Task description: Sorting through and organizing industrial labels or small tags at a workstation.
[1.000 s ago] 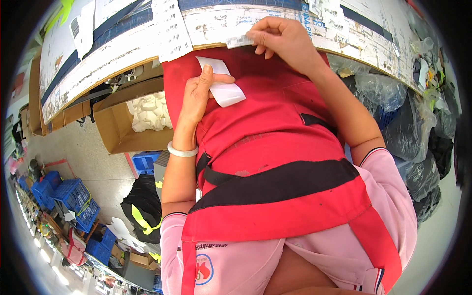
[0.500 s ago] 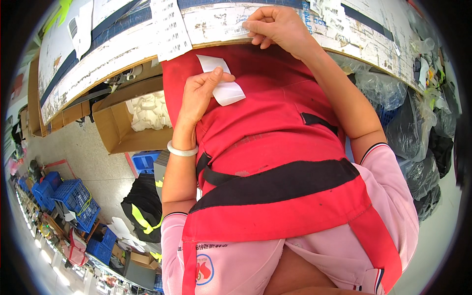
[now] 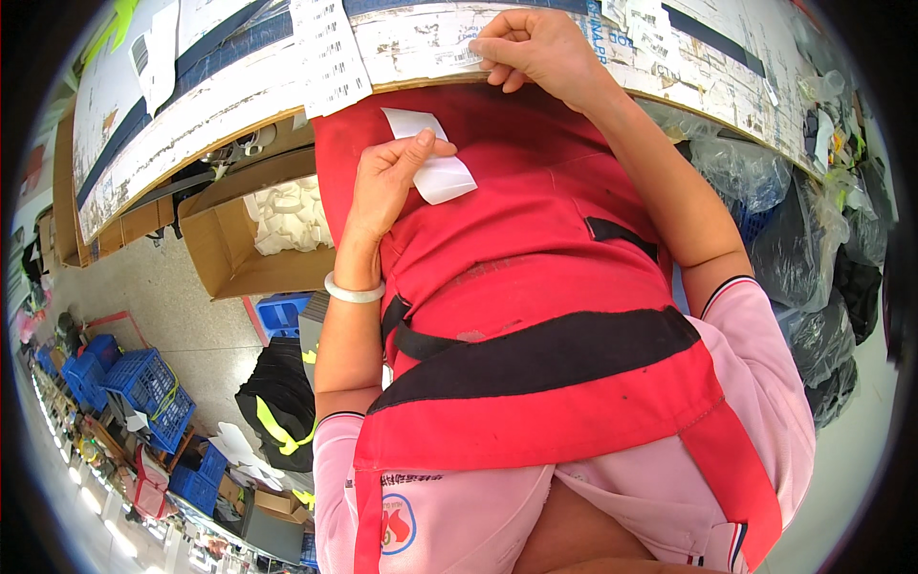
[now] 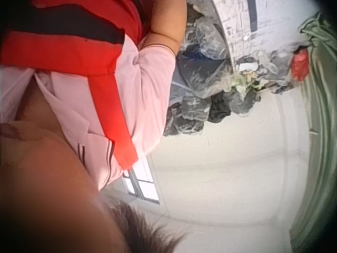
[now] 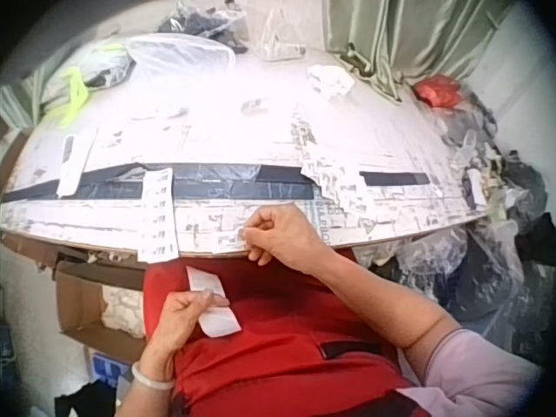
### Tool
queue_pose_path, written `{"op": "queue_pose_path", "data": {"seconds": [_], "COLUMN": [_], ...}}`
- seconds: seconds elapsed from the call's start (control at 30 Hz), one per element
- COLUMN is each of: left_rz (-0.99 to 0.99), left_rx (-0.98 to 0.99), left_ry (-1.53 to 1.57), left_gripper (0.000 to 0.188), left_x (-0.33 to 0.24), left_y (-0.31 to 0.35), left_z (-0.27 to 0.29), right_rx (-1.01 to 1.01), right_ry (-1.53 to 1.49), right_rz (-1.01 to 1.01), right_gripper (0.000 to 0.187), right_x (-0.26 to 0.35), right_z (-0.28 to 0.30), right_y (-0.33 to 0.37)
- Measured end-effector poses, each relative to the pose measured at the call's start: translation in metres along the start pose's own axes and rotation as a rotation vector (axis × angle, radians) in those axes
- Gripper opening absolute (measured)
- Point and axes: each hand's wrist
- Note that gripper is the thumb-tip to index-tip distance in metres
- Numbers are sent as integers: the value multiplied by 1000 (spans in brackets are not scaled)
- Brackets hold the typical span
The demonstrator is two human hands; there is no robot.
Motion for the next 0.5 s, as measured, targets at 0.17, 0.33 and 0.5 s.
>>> {"op": "queue_pose_path", "data": {"seconds": [0.17, 0.33, 0.5], "left_rz": [-6, 39, 59], "left_rx": [2, 10, 36], "left_ry": [9, 38, 64], "left_gripper": [38, 38, 36], "left_x": [1, -2, 4], "left_y": [0, 0, -3], "left_z": [1, -1, 2], "right_rx": [2, -7, -86], "right_ry": [119, 203, -46], "right_rz": [34, 115, 103], "right_gripper": [16, 21, 20], "right_x": [3, -9, -6], "right_z": [-5, -1, 21], "right_y": [0, -1, 18]}}
Point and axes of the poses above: each hand's wrist, its own y-axis away from the middle knuckle, its own z-axis out of the back of the hand, x = y × z, and after that the axes turned 2 degrees about z, right-handed
